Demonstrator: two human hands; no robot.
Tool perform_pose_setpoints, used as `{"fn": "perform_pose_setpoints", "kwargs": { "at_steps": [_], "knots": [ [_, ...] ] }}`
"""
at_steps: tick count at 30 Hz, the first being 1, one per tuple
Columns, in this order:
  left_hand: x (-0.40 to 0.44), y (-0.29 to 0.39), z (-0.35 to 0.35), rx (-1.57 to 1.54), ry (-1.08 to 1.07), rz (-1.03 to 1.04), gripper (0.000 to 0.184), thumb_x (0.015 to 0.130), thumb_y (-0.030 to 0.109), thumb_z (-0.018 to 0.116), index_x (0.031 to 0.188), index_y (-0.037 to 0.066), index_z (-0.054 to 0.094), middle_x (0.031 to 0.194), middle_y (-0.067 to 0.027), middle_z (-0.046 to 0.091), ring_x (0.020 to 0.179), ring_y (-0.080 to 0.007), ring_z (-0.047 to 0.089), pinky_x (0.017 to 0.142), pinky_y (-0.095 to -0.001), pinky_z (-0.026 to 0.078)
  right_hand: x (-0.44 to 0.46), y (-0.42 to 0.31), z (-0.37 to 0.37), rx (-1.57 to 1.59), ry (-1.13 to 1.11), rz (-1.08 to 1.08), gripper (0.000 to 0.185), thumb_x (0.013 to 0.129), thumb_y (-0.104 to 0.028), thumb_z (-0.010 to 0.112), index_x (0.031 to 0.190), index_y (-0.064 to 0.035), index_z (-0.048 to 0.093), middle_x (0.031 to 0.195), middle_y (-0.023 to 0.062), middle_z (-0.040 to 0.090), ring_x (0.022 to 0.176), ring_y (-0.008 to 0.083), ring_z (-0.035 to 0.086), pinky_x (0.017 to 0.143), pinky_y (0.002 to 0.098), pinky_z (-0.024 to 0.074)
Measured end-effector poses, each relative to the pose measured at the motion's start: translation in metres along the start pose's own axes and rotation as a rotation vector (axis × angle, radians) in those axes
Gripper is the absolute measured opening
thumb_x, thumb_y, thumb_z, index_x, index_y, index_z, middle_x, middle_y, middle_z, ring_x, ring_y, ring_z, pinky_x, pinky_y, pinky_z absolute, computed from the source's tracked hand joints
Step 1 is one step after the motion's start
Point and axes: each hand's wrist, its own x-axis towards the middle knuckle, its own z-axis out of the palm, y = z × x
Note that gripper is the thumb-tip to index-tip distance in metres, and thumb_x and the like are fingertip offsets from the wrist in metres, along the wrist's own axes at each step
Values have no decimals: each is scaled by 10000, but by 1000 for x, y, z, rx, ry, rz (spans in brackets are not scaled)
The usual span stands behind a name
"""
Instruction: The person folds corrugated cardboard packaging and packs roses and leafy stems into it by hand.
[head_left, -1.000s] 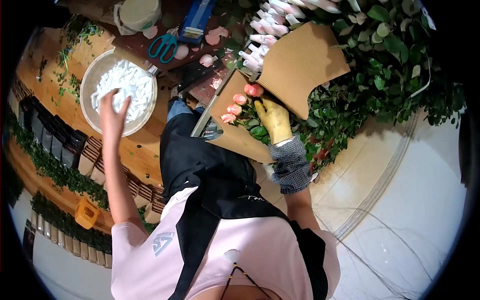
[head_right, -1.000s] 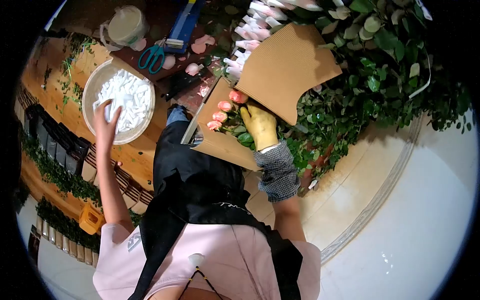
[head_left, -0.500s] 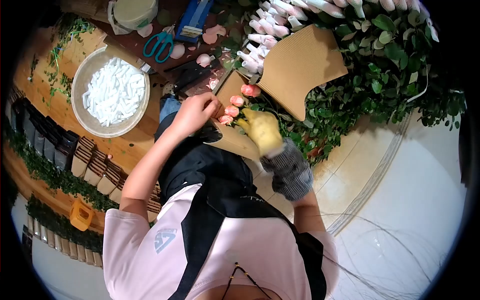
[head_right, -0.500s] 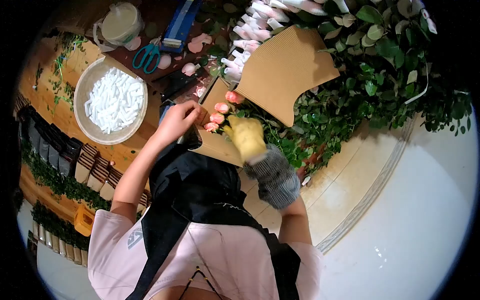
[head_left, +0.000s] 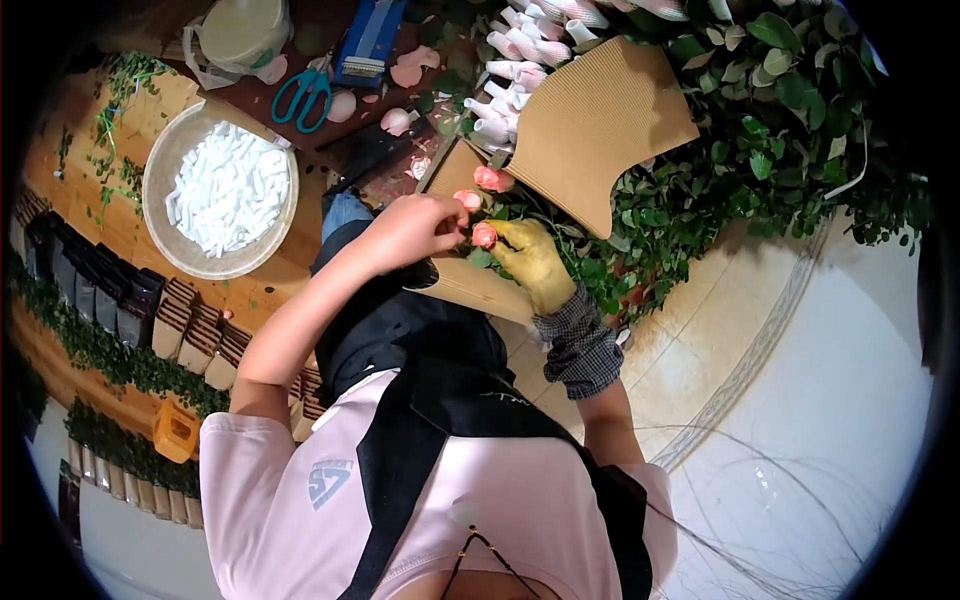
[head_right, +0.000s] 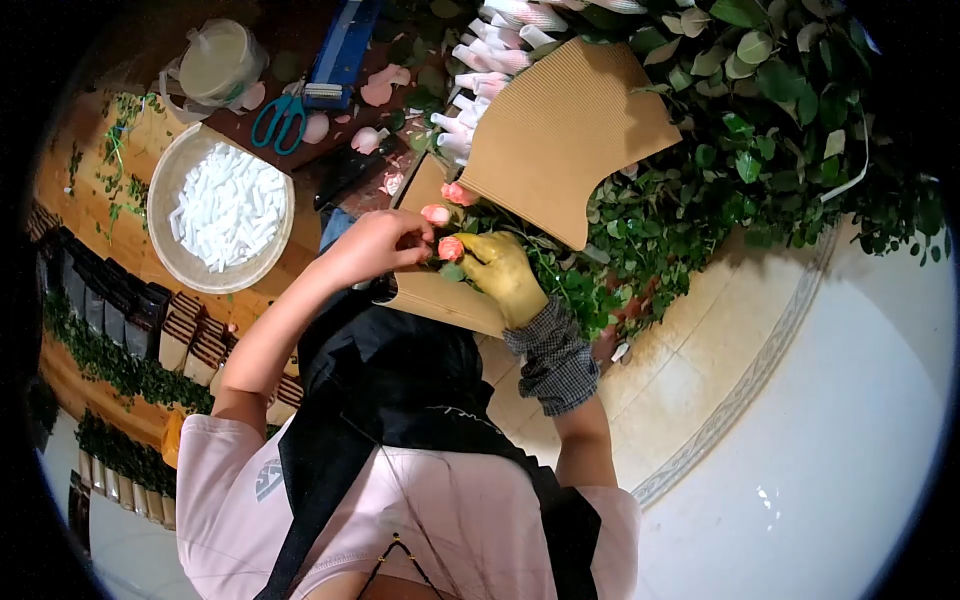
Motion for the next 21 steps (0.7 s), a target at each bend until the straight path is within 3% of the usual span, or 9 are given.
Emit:
{"fn": "perform_pose_setpoints", "kwargs": {
  "at_steps": [6, 11, 16, 18, 19, 21],
  "knots": [
    [16, 12, 0, 126, -94, 128, 358, 787, 212, 775, 1093, 66, 662, 883, -174, 694, 801, -355, 679, 705, -420, 533, 1, 24, 10, -11, -16, 6, 188, 852, -179, 683, 976, -36, 679, 780, 164, 645, 742, 364, 615, 693, 467, 483],
    [18, 4, 11, 185, 52, 229, 341, 810, 246, 756, 1103, 100, 660, 886, -175, 694, 810, -374, 669, 696, -454, 529, 2, 35, 16, -195, -37, 3, 164, 847, -191, 667, 842, -32, 628, 741, 171, 637, 704, 369, 615, 663, 482, 489],
    [10, 16, 11, 344, 104, 17, 320, 793, 231, 770, 1072, 114, 666, 924, -155, 681, 834, -345, 665, 698, -442, 533, 7, 36, 18, -51, -25, 7, 166, 843, -204, 657, 828, -43, 618, 670, 166, 621, 655, 377, 619, 636, 493, 497],
    [10, 18, 6, 451, 272, 386, 302, 806, 222, 728, 1091, 141, 669, 962, -110, 604, 923, -281, 628, 733, -401, 527, 8, 32, 16, -118, 16, -44, 182, 854, -210, 650, 814, -36, 615, 658, 160, 624, 645, 370, 630, 630, 481, 506],
    [11, 15, 6, 495, 217, 434, 247, 811, 195, 708, 1051, 140, 693, 996, -63, 536, 991, -251, 553, 806, -370, 497, 9, 29, 16, -66, -14, 4, 186, 865, -208, 649, 808, -34, 618, 661, 157, 629, 639, 361, 635, 622, 468, 510],
    [12, 10, 6, 513, 215, 469, 216, 806, 191, 704, 1013, 130, 705, 992, -59, 543, 991, -250, 548, 824, -373, 484, 9, 23, 13, -13, -40, 52, 191, 877, -206, 648, 802, -32, 620, 664, 155, 633, 632, 353, 639, 614, 454, 514]
  ]
}}
